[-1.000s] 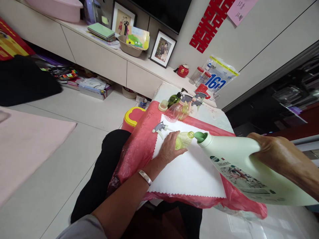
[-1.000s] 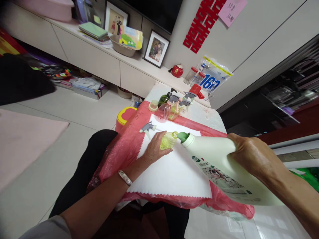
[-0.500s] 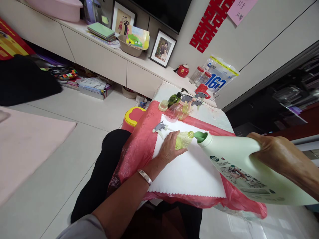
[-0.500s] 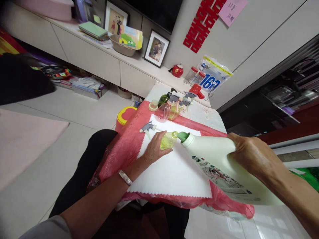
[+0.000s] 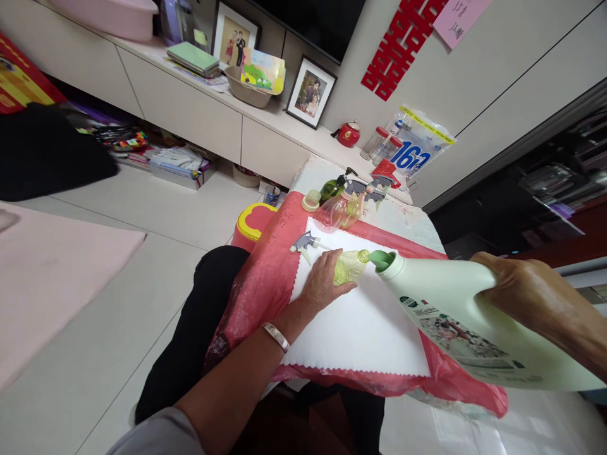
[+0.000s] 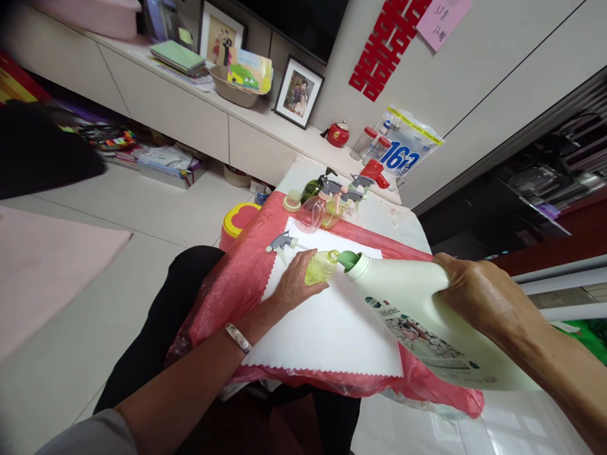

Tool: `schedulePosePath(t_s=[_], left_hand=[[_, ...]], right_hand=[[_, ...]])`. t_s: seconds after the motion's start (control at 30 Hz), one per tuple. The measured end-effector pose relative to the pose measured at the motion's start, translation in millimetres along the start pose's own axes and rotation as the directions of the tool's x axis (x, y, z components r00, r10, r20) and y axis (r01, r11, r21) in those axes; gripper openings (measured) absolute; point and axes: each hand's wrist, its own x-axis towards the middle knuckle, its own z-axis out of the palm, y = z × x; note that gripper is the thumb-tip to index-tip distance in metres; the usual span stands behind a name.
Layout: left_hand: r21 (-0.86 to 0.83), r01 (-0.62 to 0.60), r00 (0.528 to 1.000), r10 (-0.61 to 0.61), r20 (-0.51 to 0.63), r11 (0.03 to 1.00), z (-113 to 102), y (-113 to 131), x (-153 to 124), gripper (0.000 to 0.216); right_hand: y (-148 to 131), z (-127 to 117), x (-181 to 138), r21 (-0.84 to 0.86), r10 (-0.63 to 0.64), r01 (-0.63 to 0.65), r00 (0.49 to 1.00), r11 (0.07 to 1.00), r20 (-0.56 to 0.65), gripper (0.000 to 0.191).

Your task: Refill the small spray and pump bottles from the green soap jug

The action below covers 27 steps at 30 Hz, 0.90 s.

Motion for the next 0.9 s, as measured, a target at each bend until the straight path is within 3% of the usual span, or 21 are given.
schedulePosePath(t_s=[0.9], left_hand=[[0.002, 0.026, 1.0, -0.026, 0.003, 1.0, 0.3, 2.1, 0.6, 0.084]], right_hand=[[-1.0, 0.1, -0.9, -0.009, -0.023, 0.023, 0.999, 1.0, -0.029, 0.018]])
